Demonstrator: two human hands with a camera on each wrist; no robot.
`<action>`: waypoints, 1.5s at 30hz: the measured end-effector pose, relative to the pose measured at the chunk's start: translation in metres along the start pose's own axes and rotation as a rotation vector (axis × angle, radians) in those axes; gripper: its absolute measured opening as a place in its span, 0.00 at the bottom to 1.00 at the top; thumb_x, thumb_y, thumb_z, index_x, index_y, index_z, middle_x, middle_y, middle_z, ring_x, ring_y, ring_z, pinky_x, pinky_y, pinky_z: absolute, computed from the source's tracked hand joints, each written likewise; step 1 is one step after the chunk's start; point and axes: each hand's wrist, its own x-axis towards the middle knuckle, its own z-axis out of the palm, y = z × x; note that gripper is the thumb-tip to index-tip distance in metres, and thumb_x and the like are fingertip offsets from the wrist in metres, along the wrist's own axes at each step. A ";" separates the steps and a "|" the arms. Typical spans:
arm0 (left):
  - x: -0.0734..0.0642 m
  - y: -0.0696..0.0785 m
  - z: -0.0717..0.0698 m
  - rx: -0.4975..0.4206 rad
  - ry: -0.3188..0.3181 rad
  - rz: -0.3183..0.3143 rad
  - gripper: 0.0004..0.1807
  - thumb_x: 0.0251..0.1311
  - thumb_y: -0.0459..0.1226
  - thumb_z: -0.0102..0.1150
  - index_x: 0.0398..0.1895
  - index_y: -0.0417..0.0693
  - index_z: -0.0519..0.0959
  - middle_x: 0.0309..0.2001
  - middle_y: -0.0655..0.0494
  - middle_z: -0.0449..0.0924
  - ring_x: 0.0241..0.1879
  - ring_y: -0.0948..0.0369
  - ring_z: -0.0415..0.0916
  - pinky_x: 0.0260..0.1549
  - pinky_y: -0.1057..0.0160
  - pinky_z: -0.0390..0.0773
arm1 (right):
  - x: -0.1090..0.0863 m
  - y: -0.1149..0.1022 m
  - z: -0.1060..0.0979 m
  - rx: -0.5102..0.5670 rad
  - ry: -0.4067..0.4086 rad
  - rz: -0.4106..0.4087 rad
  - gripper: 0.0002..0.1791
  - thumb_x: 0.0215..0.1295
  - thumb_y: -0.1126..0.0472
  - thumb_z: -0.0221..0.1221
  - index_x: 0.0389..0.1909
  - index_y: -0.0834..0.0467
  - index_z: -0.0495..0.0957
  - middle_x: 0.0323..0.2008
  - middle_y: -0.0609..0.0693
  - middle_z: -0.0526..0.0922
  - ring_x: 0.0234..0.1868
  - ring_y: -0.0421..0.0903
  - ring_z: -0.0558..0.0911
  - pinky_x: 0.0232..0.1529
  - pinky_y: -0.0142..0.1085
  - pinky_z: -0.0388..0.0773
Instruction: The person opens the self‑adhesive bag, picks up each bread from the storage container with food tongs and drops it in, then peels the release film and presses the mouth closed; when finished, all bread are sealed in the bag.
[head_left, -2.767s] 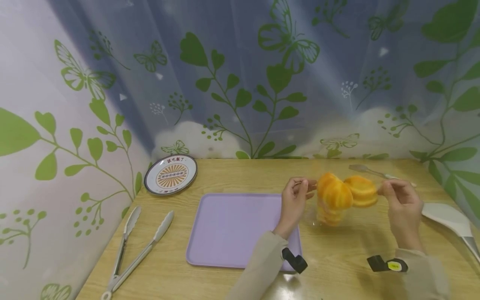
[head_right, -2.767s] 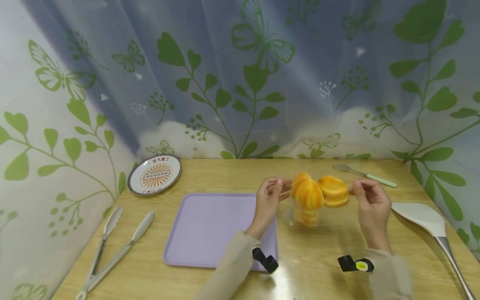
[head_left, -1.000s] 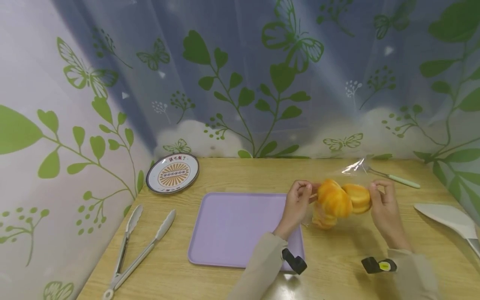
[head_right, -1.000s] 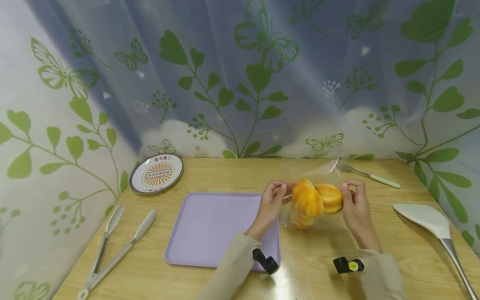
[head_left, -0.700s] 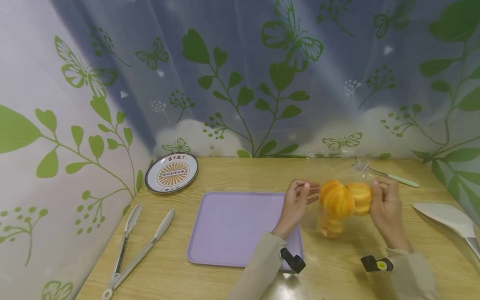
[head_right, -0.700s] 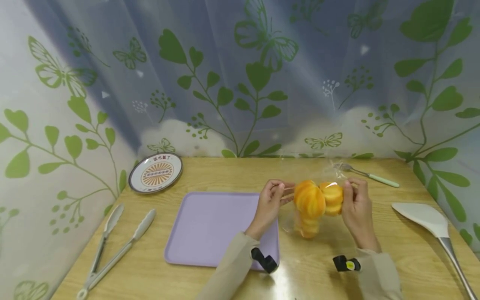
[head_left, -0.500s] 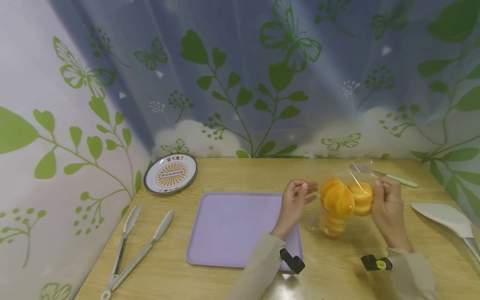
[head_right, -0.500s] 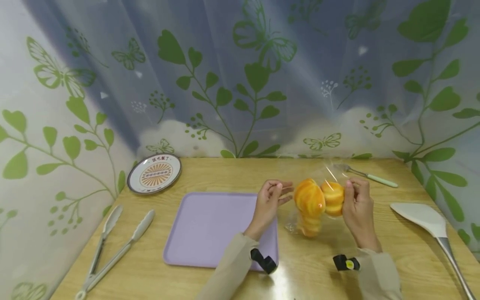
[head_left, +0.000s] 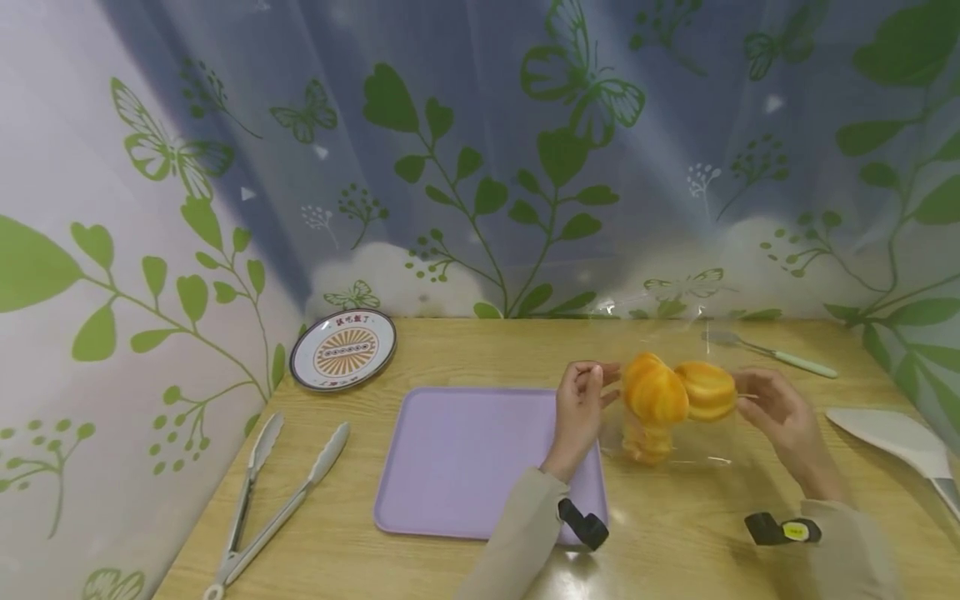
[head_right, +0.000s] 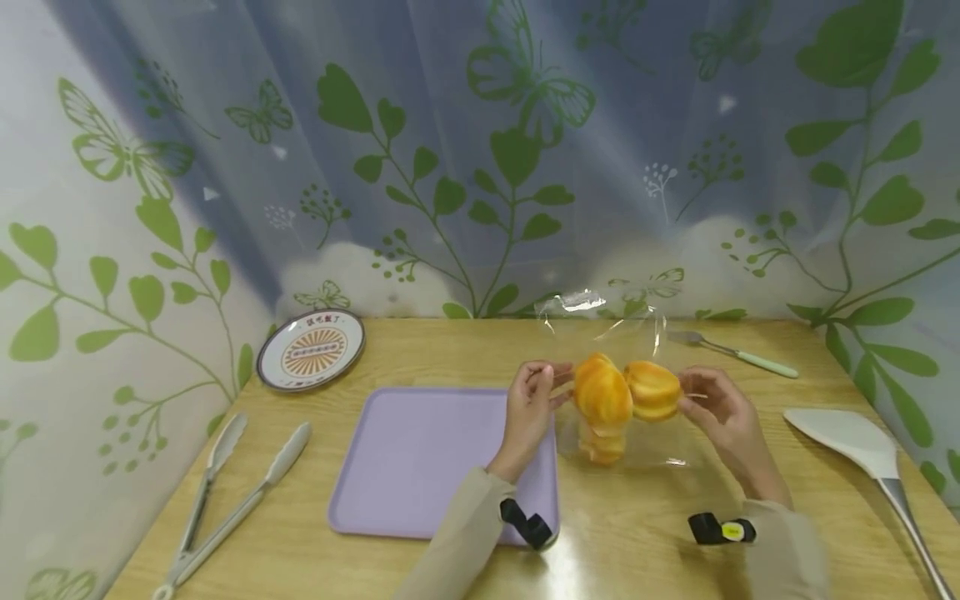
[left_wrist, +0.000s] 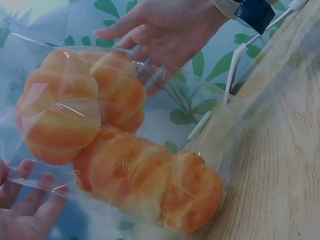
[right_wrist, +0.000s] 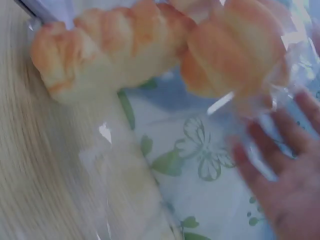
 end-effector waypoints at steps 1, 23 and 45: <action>0.000 -0.001 0.000 -0.003 0.000 0.000 0.16 0.75 0.39 0.44 0.50 0.30 0.68 0.54 0.33 0.79 0.55 0.41 0.77 0.51 0.55 0.82 | -0.001 0.000 -0.002 -0.013 -0.062 0.021 0.26 0.66 0.79 0.49 0.62 0.55 0.69 0.50 0.33 0.79 0.48 0.28 0.78 0.46 0.18 0.74; -0.005 -0.001 0.004 -0.050 -0.044 -0.008 0.18 0.74 0.41 0.45 0.49 0.29 0.67 0.54 0.30 0.78 0.56 0.44 0.78 0.51 0.56 0.81 | 0.000 0.008 0.005 0.045 -0.302 0.121 0.48 0.57 0.78 0.62 0.75 0.50 0.53 0.57 0.33 0.72 0.51 0.28 0.77 0.48 0.20 0.75; 0.001 0.002 0.000 -0.081 0.047 -0.019 0.16 0.75 0.38 0.44 0.48 0.29 0.66 0.53 0.29 0.77 0.50 0.50 0.81 0.48 0.52 0.83 | 0.002 0.023 0.009 0.655 -0.297 -0.157 0.28 0.66 0.86 0.40 0.62 0.63 0.67 0.62 0.50 0.74 0.59 0.43 0.78 0.56 0.30 0.77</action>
